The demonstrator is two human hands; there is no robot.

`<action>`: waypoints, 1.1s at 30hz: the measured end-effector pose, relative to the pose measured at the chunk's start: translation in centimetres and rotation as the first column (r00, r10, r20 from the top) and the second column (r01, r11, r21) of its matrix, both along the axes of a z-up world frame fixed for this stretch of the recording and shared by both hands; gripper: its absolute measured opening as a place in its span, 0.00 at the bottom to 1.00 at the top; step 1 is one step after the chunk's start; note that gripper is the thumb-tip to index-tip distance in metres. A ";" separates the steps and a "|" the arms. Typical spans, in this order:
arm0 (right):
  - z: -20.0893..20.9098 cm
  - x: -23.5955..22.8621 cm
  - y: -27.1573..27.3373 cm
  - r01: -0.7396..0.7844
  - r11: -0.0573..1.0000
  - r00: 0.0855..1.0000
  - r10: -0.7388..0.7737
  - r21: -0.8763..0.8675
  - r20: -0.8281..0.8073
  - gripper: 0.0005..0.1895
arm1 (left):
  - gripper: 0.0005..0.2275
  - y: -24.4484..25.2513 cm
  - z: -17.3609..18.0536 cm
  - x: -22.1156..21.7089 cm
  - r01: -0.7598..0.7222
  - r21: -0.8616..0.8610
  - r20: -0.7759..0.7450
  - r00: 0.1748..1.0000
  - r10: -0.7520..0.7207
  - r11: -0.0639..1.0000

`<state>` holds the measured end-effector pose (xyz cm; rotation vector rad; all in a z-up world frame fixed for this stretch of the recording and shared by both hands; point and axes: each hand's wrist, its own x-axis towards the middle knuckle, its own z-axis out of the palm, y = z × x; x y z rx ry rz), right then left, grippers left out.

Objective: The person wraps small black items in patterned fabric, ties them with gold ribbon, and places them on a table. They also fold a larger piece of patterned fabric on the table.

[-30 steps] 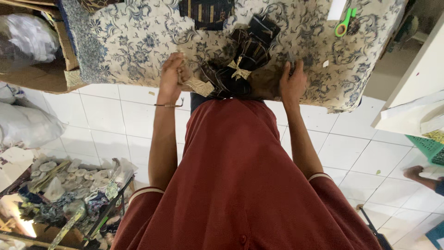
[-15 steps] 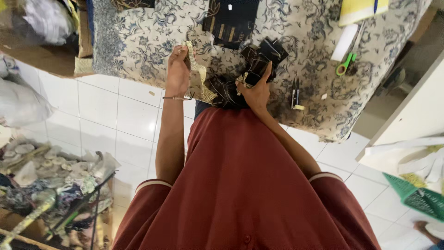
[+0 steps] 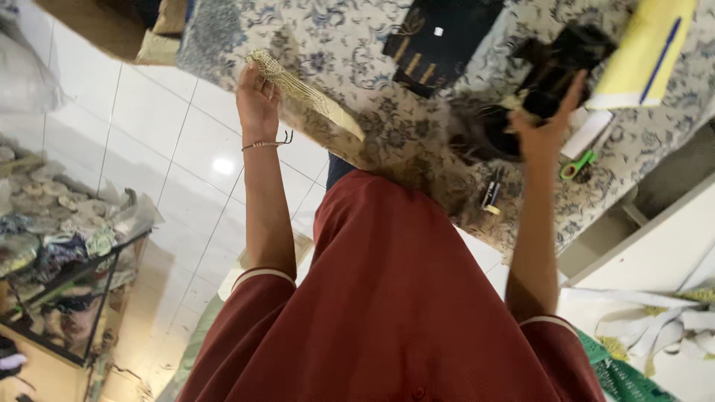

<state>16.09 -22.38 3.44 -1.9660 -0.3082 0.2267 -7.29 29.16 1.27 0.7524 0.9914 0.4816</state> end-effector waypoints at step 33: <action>1.7 -15.7 45.1 -0.449 0.740 0.744 0.620 -0.501 0.248 0.14 | 0.10 20.0 -18.4 -22.1 -0.473 -0.094 -0.551 0.758 0.350 0.876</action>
